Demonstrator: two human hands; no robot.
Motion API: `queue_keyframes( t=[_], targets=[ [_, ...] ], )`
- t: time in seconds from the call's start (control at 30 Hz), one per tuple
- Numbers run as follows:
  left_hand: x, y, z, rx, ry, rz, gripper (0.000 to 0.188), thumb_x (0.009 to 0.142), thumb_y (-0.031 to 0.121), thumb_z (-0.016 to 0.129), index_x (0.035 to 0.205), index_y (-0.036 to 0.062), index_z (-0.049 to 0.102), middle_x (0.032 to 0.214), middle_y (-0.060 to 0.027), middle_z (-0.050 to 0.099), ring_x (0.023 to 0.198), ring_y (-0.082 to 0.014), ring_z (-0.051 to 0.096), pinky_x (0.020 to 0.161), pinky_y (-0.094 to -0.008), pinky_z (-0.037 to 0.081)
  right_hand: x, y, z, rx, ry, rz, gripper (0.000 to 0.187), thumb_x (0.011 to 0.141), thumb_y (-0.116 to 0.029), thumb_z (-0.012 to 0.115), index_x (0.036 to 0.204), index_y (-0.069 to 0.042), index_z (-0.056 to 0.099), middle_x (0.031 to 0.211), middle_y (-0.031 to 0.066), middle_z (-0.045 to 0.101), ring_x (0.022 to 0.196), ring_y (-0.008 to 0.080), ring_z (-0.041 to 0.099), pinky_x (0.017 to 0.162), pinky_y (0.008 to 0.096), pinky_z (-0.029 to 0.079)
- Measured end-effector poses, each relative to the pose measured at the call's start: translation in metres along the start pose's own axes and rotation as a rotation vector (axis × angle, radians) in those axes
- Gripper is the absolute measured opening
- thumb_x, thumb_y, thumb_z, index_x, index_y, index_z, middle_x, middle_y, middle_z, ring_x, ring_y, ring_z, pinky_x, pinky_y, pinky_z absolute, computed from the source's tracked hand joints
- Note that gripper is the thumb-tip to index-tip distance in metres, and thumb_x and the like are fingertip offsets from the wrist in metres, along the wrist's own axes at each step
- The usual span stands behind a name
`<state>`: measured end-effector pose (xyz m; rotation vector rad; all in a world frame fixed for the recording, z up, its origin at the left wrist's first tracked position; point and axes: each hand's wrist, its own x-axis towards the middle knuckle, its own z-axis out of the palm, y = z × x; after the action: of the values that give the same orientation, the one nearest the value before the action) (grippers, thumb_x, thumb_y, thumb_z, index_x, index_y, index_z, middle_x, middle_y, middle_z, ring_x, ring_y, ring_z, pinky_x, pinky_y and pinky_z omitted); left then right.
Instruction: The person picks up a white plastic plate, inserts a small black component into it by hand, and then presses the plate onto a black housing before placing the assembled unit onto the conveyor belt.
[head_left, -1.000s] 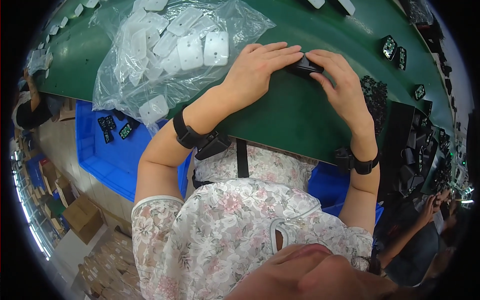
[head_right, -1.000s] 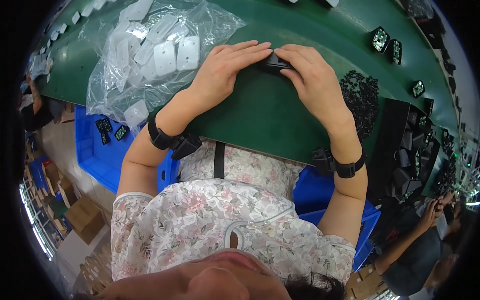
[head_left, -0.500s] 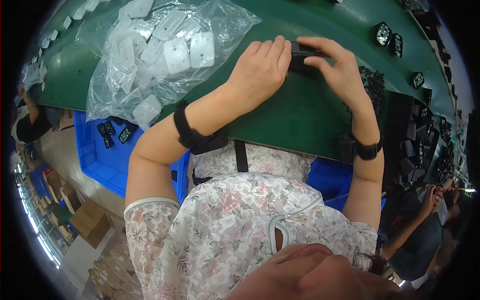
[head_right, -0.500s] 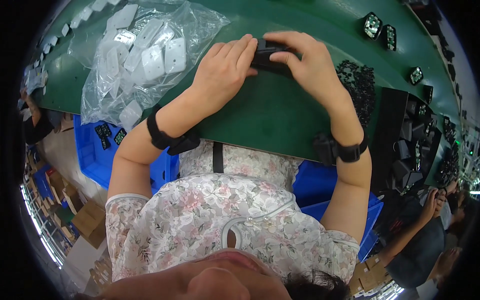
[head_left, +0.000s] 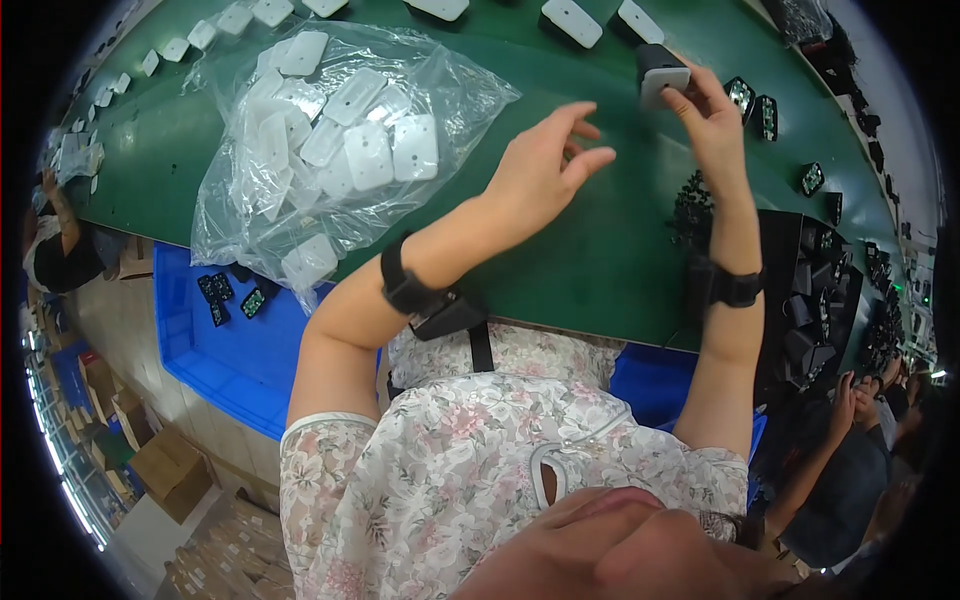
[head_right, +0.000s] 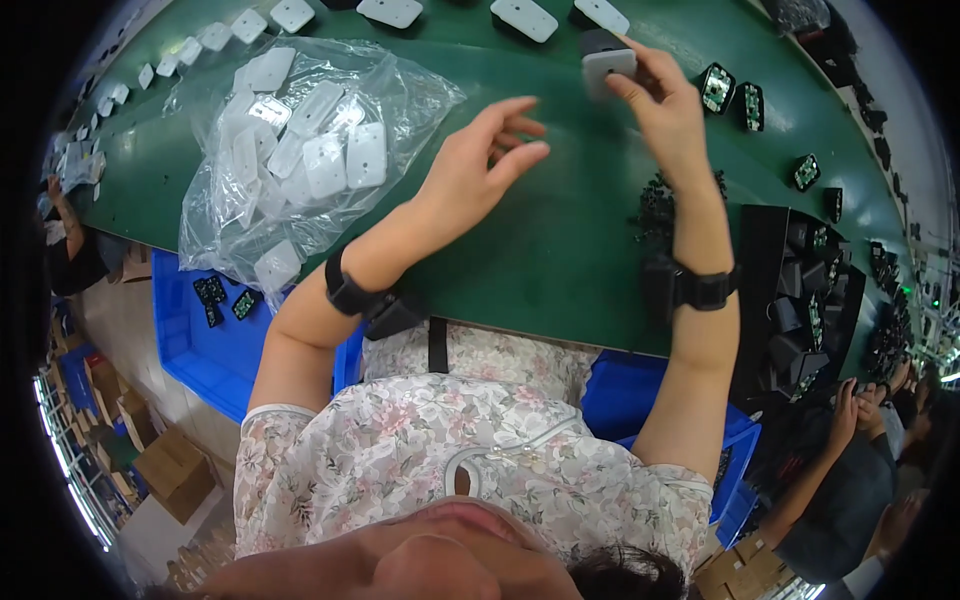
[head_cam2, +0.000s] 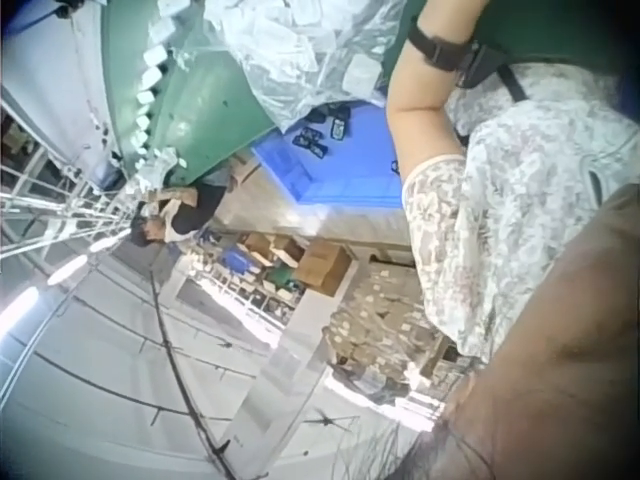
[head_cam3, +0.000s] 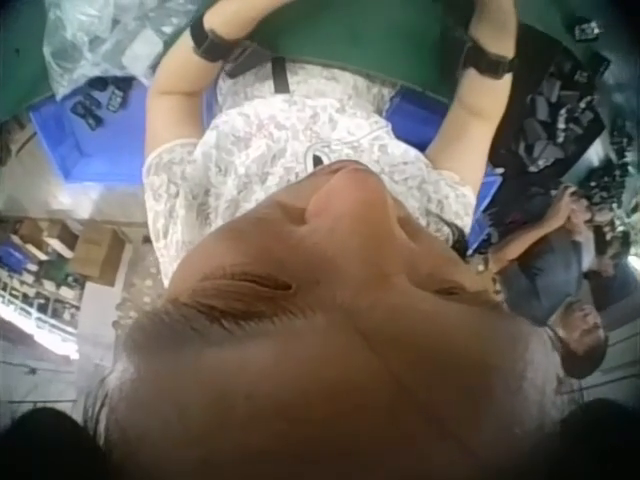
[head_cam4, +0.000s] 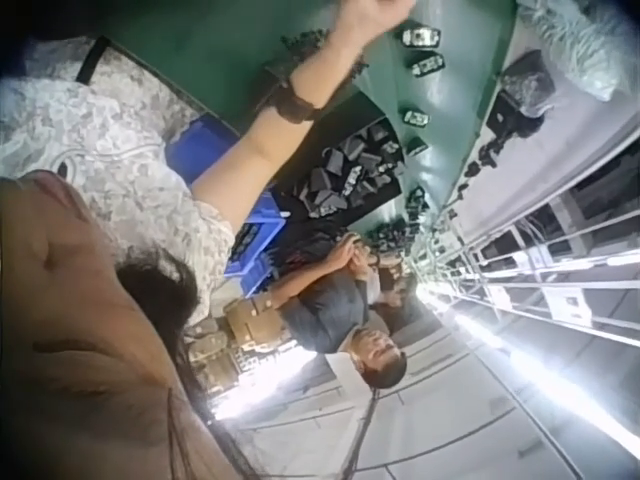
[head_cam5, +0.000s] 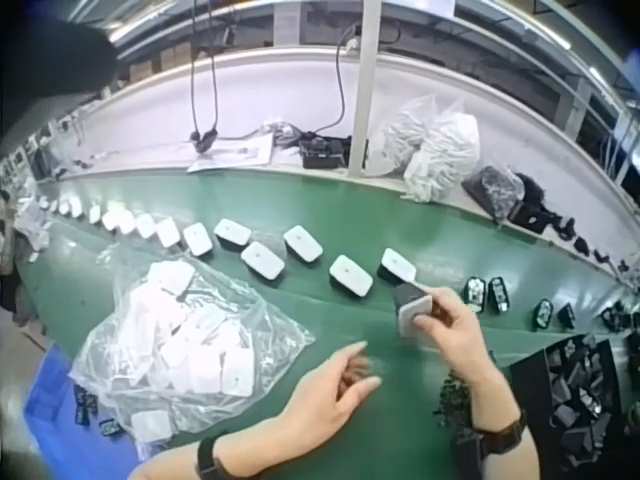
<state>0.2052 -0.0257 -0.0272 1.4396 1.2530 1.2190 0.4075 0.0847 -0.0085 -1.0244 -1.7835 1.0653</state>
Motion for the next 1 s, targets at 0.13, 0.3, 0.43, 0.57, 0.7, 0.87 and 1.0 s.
queue_keyframes(
  t=[0.13, 0.3, 0.43, 0.57, 0.7, 0.87, 1.0],
  targets=[
    [-0.041, 0.014, -0.030, 0.321, 0.011, 0.330, 0.041, 0.078, 0.011, 0.070, 0.115, 0.0020, 0.056, 0.099, -0.0137, 0.063, 0.081, -0.0275, 0.061, 0.070, -0.0346, 0.050, 0.043, 0.022, -0.039, -0.252, -0.163, 0.078, 0.035, 0.085, -0.006, 0.063, 0.118, -0.001, 0.056, 0.107, 0.0040, 0.062, 0.100, 0.0124, 0.058, 0.088, 0.0247, 0.044],
    [-0.076, 0.048, -0.097, 0.620, 0.178, 0.405, 0.033, 0.071, 0.000, 0.071, 0.103, 0.0041, 0.063, 0.099, -0.0120, 0.065, 0.088, -0.0280, 0.062, 0.073, -0.0355, 0.050, 0.063, 0.033, -0.066, -0.376, -0.391, 0.229, 0.030, 0.087, -0.014, 0.061, 0.114, -0.001, 0.060, 0.102, 0.0042, 0.063, 0.098, 0.0131, 0.056, 0.089, 0.0267, 0.042],
    [-0.072, 0.040, -0.157, 0.723, 0.486, 0.267, 0.024, 0.081, -0.007, 0.057, 0.101, 0.0036, 0.064, 0.094, -0.0133, 0.065, 0.087, -0.0306, 0.061, 0.074, -0.0366, 0.049, 0.069, 0.042, -0.069, -0.471, -0.399, 0.284, 0.032, 0.088, -0.018, 0.061, 0.116, -0.003, 0.061, 0.104, 0.0041, 0.064, 0.098, 0.0139, 0.056, 0.091, 0.0273, 0.040],
    [-0.053, 0.012, -0.186, 1.005, 0.371, 0.195, 0.015, 0.086, 0.004, 0.057, 0.099, 0.0031, 0.064, 0.094, -0.0145, 0.065, 0.089, -0.0331, 0.059, 0.076, -0.0388, 0.048, 0.069, 0.046, -0.064, -0.390, -0.351, 0.316, 0.033, 0.089, -0.021, 0.061, 0.118, -0.005, 0.061, 0.105, 0.0037, 0.064, 0.098, 0.0134, 0.056, 0.093, 0.0275, 0.039],
    [-0.019, -0.023, -0.183, 1.268, 0.247, 0.188, 0.026, 0.084, 0.023, 0.064, 0.095, 0.0001, 0.064, 0.091, -0.0148, 0.064, 0.091, -0.0331, 0.057, 0.077, -0.0414, 0.048, 0.051, 0.025, -0.078, -0.506, -0.079, 0.131, 0.032, 0.089, -0.021, 0.062, 0.117, -0.006, 0.062, 0.106, 0.0024, 0.064, 0.097, 0.0120, 0.057, 0.089, 0.0254, 0.041],
    [-0.017, -0.049, -0.197, 1.457, 0.141, 0.106, 0.034, 0.078, 0.027, 0.071, 0.093, -0.0008, 0.060, 0.091, -0.0174, 0.062, 0.088, -0.0350, 0.055, 0.075, -0.0431, 0.045, 0.004, 0.000, -0.065, -0.526, 0.154, 0.007, 0.024, 0.088, -0.018, 0.063, 0.109, -0.006, 0.066, 0.099, 0.0030, 0.065, 0.089, 0.0098, 0.059, 0.080, 0.0229, 0.044],
    [-0.011, -0.045, -0.188, 1.279, 0.220, 0.306, 0.025, 0.079, 0.016, 0.070, 0.095, 0.0019, 0.058, 0.094, -0.0168, 0.062, 0.082, -0.0340, 0.055, 0.071, -0.0422, 0.044, -0.052, -0.008, -0.072, -0.705, 0.152, -0.014, 0.014, 0.084, -0.011, 0.065, 0.095, -0.003, 0.066, 0.086, 0.0025, 0.063, 0.078, 0.0104, 0.057, 0.068, 0.0235, 0.043]
  ],
)
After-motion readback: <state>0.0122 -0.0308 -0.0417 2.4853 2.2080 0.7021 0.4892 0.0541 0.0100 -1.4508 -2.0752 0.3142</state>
